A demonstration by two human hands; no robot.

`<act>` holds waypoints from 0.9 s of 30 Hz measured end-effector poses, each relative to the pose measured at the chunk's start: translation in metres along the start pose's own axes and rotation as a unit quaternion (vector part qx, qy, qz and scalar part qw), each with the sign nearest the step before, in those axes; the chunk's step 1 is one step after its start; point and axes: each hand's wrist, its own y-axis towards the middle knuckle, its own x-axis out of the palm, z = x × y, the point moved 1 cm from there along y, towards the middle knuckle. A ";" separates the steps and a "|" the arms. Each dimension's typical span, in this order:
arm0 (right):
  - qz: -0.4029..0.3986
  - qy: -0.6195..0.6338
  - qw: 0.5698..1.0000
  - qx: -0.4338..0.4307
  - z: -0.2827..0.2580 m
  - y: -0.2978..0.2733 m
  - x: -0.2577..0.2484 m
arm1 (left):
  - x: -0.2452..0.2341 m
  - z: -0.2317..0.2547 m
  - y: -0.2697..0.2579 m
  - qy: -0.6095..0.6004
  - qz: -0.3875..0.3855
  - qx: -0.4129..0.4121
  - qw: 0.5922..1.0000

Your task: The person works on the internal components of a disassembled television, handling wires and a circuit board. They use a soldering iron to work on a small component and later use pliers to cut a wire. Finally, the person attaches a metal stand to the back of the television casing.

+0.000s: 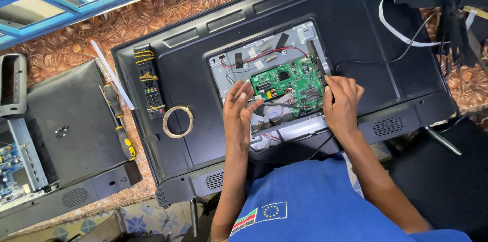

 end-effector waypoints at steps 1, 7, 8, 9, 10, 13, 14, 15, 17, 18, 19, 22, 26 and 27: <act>-0.001 -0.001 1.000 0.003 0.000 -0.001 0.000 | 0.001 -0.001 -0.001 0.002 0.009 -0.002 1.000; -0.022 0.004 1.000 0.000 -0.003 0.002 -0.007 | 0.006 0.006 -0.006 0.015 0.001 -0.002 1.000; -0.020 0.000 1.000 0.007 -0.003 0.002 -0.009 | 0.005 0.005 -0.008 0.017 -0.003 -0.009 1.000; -0.026 0.021 0.999 0.013 -0.002 0.002 -0.012 | 0.004 0.004 -0.009 0.032 -0.005 0.002 0.999; -0.032 0.040 0.999 0.017 -0.001 0.003 -0.016 | 0.005 0.002 -0.009 0.046 -0.008 0.013 0.999; 0.001 0.100 0.994 0.050 0.013 -0.002 -0.030 | 0.006 -0.002 -0.020 0.131 0.008 0.064 0.989; 0.004 0.093 0.994 0.061 0.013 -0.005 -0.035 | 0.009 0.004 -0.028 0.133 0.001 0.053 0.990; 0.034 0.095 0.993 0.063 0.013 -0.007 -0.041 | 0.012 0.010 -0.036 0.180 -0.015 0.065 0.981; 0.068 0.093 0.991 0.066 0.021 -0.012 -0.048 | 0.011 0.016 -0.046 0.226 -0.037 0.077 0.970; 0.061 0.087 0.992 0.063 0.028 -0.019 -0.048 | 0.007 0.016 -0.049 0.245 -0.048 0.085 0.965; 0.055 0.082 0.993 0.060 0.035 -0.025 -0.048 | 0.003 0.016 -0.052 0.264 -0.059 0.093 0.958; 0.045 0.052 0.996 0.050 0.037 -0.033 -0.047 | -0.009 0.013 -0.054 0.286 -0.047 0.098 0.952; 0.029 0.030 0.999 0.033 0.030 -0.031 -0.047 | -0.022 0.007 -0.050 0.290 -0.055 0.102 0.950; 0.001 0.021 0.999 0.025 0.030 -0.031 -0.046 | -0.023 0.007 -0.049 0.286 -0.059 0.102 0.951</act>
